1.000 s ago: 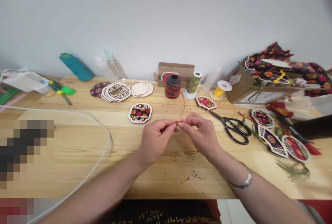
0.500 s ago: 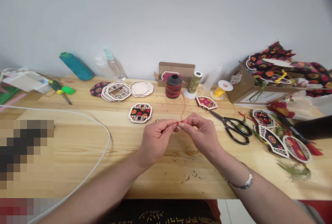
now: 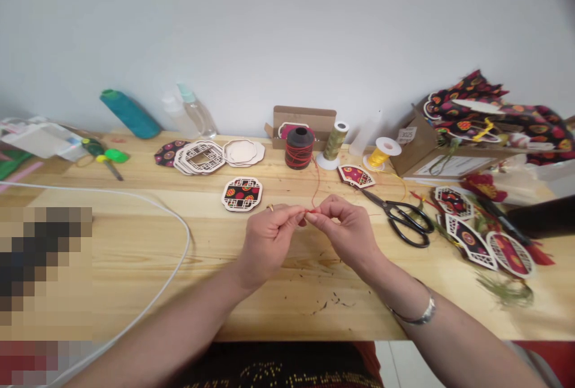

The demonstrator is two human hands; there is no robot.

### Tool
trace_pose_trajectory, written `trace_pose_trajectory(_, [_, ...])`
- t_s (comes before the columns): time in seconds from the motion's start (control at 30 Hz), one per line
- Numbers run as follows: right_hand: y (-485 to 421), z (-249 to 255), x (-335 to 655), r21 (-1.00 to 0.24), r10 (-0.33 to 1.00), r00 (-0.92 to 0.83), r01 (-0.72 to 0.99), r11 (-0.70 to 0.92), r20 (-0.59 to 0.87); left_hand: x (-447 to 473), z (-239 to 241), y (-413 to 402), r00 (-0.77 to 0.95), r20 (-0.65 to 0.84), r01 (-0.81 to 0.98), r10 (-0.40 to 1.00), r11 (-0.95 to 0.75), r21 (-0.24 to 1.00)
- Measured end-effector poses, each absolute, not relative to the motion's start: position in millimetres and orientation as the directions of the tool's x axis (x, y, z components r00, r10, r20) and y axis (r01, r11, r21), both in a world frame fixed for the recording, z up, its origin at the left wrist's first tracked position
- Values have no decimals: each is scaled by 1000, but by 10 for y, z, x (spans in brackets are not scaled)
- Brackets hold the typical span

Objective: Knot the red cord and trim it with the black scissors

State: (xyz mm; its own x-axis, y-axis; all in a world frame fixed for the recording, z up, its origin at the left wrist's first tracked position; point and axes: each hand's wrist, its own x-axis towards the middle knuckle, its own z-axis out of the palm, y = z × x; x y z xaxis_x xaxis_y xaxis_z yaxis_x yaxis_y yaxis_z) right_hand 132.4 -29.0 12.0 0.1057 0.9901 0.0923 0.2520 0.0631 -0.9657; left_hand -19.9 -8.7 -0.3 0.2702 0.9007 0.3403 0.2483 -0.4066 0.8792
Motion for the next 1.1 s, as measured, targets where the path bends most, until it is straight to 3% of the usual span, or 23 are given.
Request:
trace_pose_trajectory(0.37, [-271, 172, 1314, -967, 992, 107, 253, 32, 61, -206, 7, -102, 290, 361, 285, 886, -440, 852])
trace_pose_trajectory(0.6, [-275, 182, 1369, -956, 995, 55, 286, 67, 86, -198, 60, -79, 249, 185, 249, 951, -248, 936])
trace_pose_trajectory(0.7, [-237, 179, 1431, -956, 989, 111, 288, 62, 97, -185, 77, -58, 255, 131, 227, 958, -191, 955])
trace_pose_trajectory(0.8, [-181, 166, 1493, -974, 994, 109, 225, -8, 17, -186, 70, -50, 304, 99, 221, 947, -171, 960])
trace_pose_trajectory(0.93, [-133, 144, 1543, -976, 987, -18, 152, -157, -162, -200, 46, -55, 384, 75, 223, 920, -171, 960])
trace_pose_trajectory(1.1, [-123, 138, 1551, -960, 971, -68, 176, -216, -231, -192, 48, -71, 432, 69, 213, 899, -176, 961])
